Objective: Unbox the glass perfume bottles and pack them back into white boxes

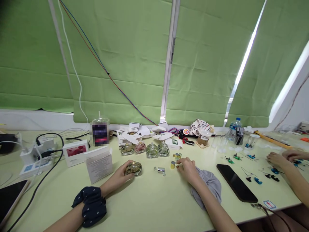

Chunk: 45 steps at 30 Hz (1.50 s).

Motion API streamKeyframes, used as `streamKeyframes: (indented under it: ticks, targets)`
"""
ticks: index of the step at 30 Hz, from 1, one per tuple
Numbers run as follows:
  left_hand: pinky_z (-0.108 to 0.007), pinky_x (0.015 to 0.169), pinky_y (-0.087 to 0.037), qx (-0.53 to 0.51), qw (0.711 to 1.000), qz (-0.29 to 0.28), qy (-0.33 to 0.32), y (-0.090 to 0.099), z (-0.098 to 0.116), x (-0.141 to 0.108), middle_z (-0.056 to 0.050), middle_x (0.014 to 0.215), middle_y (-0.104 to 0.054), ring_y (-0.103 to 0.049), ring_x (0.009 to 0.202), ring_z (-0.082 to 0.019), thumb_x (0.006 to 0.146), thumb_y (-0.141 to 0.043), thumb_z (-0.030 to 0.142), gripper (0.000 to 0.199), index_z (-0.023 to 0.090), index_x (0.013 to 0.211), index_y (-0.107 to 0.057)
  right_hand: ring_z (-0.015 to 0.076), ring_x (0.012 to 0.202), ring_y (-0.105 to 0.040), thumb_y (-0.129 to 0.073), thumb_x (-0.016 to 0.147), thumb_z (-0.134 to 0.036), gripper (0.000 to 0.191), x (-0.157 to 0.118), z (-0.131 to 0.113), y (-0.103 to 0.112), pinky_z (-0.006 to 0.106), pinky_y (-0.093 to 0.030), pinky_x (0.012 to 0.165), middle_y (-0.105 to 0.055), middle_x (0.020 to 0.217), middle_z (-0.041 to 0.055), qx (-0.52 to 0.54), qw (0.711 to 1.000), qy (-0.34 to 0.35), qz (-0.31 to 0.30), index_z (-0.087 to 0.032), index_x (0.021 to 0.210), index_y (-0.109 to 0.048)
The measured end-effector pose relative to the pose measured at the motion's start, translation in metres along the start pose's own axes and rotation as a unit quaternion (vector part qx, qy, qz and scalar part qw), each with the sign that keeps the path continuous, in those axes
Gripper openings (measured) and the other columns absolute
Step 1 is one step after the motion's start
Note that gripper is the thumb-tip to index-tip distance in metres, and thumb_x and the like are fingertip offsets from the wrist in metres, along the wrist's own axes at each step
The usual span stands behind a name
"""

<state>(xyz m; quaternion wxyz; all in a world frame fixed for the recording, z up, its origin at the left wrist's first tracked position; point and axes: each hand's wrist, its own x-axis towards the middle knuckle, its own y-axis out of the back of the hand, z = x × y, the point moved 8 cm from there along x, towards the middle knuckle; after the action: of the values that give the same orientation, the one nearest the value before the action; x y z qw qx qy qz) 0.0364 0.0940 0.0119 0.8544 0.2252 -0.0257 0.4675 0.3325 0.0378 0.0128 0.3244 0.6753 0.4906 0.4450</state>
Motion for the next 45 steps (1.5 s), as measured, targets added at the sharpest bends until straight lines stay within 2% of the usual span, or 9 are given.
streamKeyframes:
  ticks: [7, 12, 14, 18, 21, 26, 32, 35, 45]
  targets:
    - [-0.033, 0.087, -0.043, -0.007, 1.000, -0.008, 0.008, -0.001, 0.000, -0.002, -0.005, 0.097, -0.064, -0.058, 0.095, -0.021, 0.073, -0.057, 0.017, 0.027, 0.018, 0.100, -0.054, 0.0239, 0.094, -0.057, -0.053, 0.076, -0.010, 0.019, -0.001, -0.010, -0.009, 0.035, -0.033, 0.080, -0.068, 0.090, 0.0057, -0.026, 0.999, 0.015, -0.014, -0.023, 0.081, -0.066]
    - [-0.033, 0.088, -0.042, -0.010, 1.000, -0.009, 0.016, -0.001, 0.001, -0.003, -0.005, 0.099, -0.064, -0.058, 0.097, -0.022, 0.073, -0.059, 0.018, 0.028, 0.018, 0.101, -0.055, 0.0240, 0.089, -0.060, -0.056, 0.075, -0.015, 0.013, 0.000, 0.000, -0.006, 0.038, -0.038, 0.083, -0.068, 0.087, 0.0059, 0.081, 0.997, 0.010, -0.011, -0.020, 0.080, -0.066]
    - [-0.034, 0.088, -0.042, -0.017, 1.000, -0.010, 0.013, -0.001, 0.000, -0.003, -0.005, 0.099, -0.064, -0.058, 0.096, -0.022, 0.073, -0.059, 0.018, 0.028, 0.018, 0.101, -0.055, 0.0237, 0.087, -0.062, -0.060, 0.077, -0.026, 0.012, -0.001, -0.002, -0.003, 0.037, -0.043, 0.081, -0.068, 0.089, 0.0068, 0.206, 0.978, 0.025, -0.030, -0.019, 0.084, -0.066]
    - [-0.033, 0.086, -0.043, -0.020, 1.000, -0.009, 0.004, -0.002, 0.000, -0.003, -0.005, 0.097, -0.064, -0.059, 0.094, -0.021, 0.073, -0.059, 0.018, 0.027, 0.017, 0.101, -0.055, 0.0231, 0.090, -0.064, -0.070, 0.072, -0.041, 0.027, -0.005, -0.016, 0.000, 0.035, -0.048, 0.081, -0.069, 0.091, 0.0083, 0.419, 0.904, 0.031, -0.082, -0.018, 0.085, -0.066]
    - [-0.032, 0.084, -0.044, -0.024, 1.000, -0.009, 0.001, -0.003, 0.000, -0.003, -0.004, 0.096, -0.065, -0.059, 0.091, -0.020, 0.075, -0.059, 0.019, 0.025, 0.017, 0.100, -0.056, 0.0204, 0.087, -0.064, -0.073, 0.071, -0.039, 0.026, -0.005, -0.039, 0.002, 0.034, -0.048, 0.082, -0.068, 0.089, 0.0069, 0.471, 0.876, 0.041, -0.096, -0.019, 0.085, -0.066]
    - [-0.032, 0.083, -0.045, -0.017, 1.000, -0.012, -0.004, -0.004, 0.005, -0.005, -0.005, 0.094, -0.065, -0.059, 0.090, -0.020, 0.076, -0.063, 0.025, 0.023, 0.017, 0.097, -0.057, 0.0164, 0.074, -0.063, -0.066, 0.079, -0.039, 0.024, 0.005, -0.105, -0.008, 0.033, -0.049, 0.074, -0.065, 0.075, 0.0031, 0.521, 0.833, 0.098, -0.162, -0.019, 0.093, -0.064]
    - [-0.032, 0.082, -0.045, 0.006, 1.000, -0.022, -0.017, -0.005, 0.005, -0.005, -0.005, 0.095, -0.065, -0.059, 0.090, -0.020, 0.077, -0.064, 0.028, 0.026, 0.017, 0.100, -0.058, 0.0125, 0.069, -0.057, -0.062, 0.081, -0.035, 0.019, 0.026, -0.173, -0.018, 0.029, -0.049, 0.065, -0.058, 0.092, 0.0050, 0.457, 0.858, 0.207, -0.112, -0.019, 0.088, -0.066]
    - [-0.031, 0.083, -0.045, 0.003, 0.999, -0.029, -0.021, -0.006, 0.005, -0.005, -0.005, 0.097, -0.065, -0.059, 0.092, -0.020, 0.078, -0.063, 0.026, 0.026, 0.018, 0.102, -0.058, 0.0139, 0.073, -0.057, -0.060, 0.079, -0.023, 0.009, 0.028, -0.192, -0.025, 0.028, -0.048, 0.067, -0.059, 0.083, 0.0030, 0.396, 0.882, 0.238, -0.097, -0.019, 0.087, -0.063]
    - [-0.034, 0.089, -0.044, 0.009, 1.000, -0.017, -0.015, -0.005, -0.003, -0.003, -0.007, 0.110, -0.064, -0.058, 0.102, -0.023, 0.078, -0.063, 0.026, 0.035, 0.017, 0.111, -0.056, 0.0123, 0.068, -0.055, -0.059, 0.079, -0.013, 0.008, 0.028, -0.202, -0.037, 0.025, -0.045, 0.064, -0.058, 0.079, 0.0012, 0.304, 0.905, 0.285, -0.087, -0.018, 0.083, -0.062]
